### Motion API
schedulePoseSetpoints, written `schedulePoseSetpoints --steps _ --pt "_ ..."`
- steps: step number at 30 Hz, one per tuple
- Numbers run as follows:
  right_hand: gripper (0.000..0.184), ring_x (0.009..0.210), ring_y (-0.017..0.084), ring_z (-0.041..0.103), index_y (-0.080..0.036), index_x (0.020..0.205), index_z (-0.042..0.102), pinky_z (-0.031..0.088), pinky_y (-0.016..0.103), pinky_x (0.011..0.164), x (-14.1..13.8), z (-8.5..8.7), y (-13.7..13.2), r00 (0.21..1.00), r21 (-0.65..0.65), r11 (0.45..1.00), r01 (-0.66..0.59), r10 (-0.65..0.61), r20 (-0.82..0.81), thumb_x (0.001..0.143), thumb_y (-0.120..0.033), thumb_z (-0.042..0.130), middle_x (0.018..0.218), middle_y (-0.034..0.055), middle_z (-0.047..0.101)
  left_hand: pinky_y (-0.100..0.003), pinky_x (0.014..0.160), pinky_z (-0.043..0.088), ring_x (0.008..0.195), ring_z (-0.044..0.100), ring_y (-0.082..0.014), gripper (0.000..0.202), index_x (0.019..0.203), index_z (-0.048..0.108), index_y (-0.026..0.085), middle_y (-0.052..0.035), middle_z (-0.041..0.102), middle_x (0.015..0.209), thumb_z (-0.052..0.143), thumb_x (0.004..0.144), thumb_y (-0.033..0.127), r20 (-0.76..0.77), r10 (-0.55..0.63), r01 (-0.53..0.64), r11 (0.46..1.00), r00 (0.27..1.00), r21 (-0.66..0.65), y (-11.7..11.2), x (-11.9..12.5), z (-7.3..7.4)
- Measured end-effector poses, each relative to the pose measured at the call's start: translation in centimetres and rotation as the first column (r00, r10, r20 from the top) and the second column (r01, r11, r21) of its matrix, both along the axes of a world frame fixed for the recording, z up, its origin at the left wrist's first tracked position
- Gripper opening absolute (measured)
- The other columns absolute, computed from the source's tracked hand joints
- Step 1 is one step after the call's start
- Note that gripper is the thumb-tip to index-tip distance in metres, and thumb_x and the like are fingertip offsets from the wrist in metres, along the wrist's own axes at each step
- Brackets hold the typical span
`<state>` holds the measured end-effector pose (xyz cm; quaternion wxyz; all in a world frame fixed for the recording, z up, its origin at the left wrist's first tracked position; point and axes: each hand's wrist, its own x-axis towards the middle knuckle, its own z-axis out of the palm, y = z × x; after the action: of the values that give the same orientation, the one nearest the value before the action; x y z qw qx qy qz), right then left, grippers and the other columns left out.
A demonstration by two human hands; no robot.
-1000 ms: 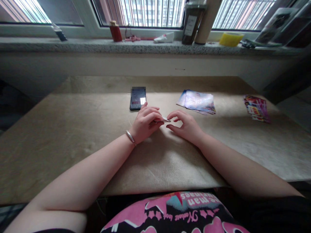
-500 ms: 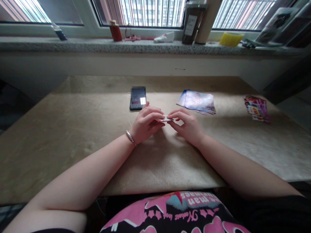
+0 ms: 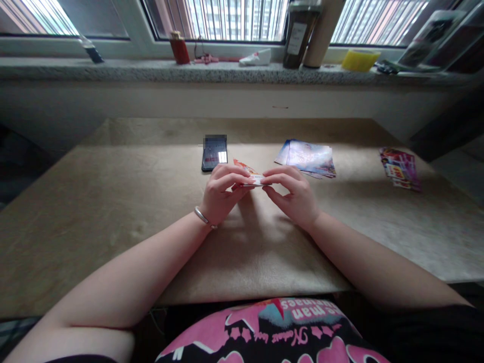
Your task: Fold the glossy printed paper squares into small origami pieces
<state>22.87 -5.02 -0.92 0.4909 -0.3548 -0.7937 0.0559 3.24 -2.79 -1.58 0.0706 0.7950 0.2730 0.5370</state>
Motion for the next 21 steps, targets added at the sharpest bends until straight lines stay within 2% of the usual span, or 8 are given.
schedulePoseSetpoints --steps 6,11,14,17,21 --pt "0.006 0.092 0.019 0.061 -0.027 0.086 0.065 0.049 0.039 0.084 0.07 -0.03 0.02 1.0 -0.016 1.0 -0.02 0.02 -0.024 0.084 -0.024 0.061 0.096 0.0032 0.067 -0.033 0.083 0.051 0.087 0.061 -0.014 0.007 0.086 0.068 0.022 -0.0027 0.066 0.092 0.065 0.084 0.028 0.018 -0.08 0.081 0.995 0.997 -0.066 0.09 -0.15 -0.48" --pt "0.01 0.093 0.02 0.061 -0.029 0.086 0.064 0.048 0.042 0.085 0.19 0.16 -0.37 1.0 0.074 0.997 -0.011 0.014 -0.027 0.083 -0.02 0.061 0.097 0.0026 0.067 -0.033 0.084 0.051 0.09 0.061 -0.014 0.005 0.088 0.066 0.022 -0.0032 0.065 0.095 0.065 0.084 0.025 0.022 -0.128 0.129 0.991 0.992 -0.047 0.1 -0.05 -0.51" --pt "0.014 0.096 0.021 0.06 -0.03 0.087 0.064 0.048 0.044 0.087 0.12 0.29 -0.53 1.0 0.124 0.992 0.02 -0.017 -0.024 0.082 -0.017 0.06 0.097 0.0025 0.067 -0.032 0.083 0.051 0.09 0.061 -0.0143 0.009 0.09 0.065 0.021 -0.0031 0.065 0.095 0.067 0.082 0.023 -0.007 -0.101 0.101 0.995 0.995 -0.006 -0.1 0.1 -0.22" --pt "0.013 0.098 0.022 0.059 -0.03 0.086 0.064 0.047 0.045 0.089 0.15 0.28 -0.42 0.998 0.111 0.992 0.058 -0.058 -0.003 0.082 -0.019 0.06 0.098 0.0026 0.067 -0.032 0.081 0.05 0.088 0.06 -0.0143 0.013 0.092 0.064 0.022 -0.0025 0.064 0.095 0.069 0.08 0.023 -0.019 -0.064 0.064 0.998 0.998 0.026 -0.29 0.18 0.03" --pt "0.012 0.098 0.022 0.058 -0.03 0.084 0.065 0.047 0.044 0.089 0.3 0.21 -0.18 0.999 0.09 0.995 0.047 -0.048 0.004 0.082 -0.019 0.061 0.097 0.0027 0.067 -0.03 0.078 0.05 0.083 0.06 -0.0127 0.004 0.084 0.064 0.021 -0.001 0.065 0.088 0.067 0.082 0.023 -0.004 -0.032 0.032 0.999 0.999 0.003 -0.37 0.22 0.02"
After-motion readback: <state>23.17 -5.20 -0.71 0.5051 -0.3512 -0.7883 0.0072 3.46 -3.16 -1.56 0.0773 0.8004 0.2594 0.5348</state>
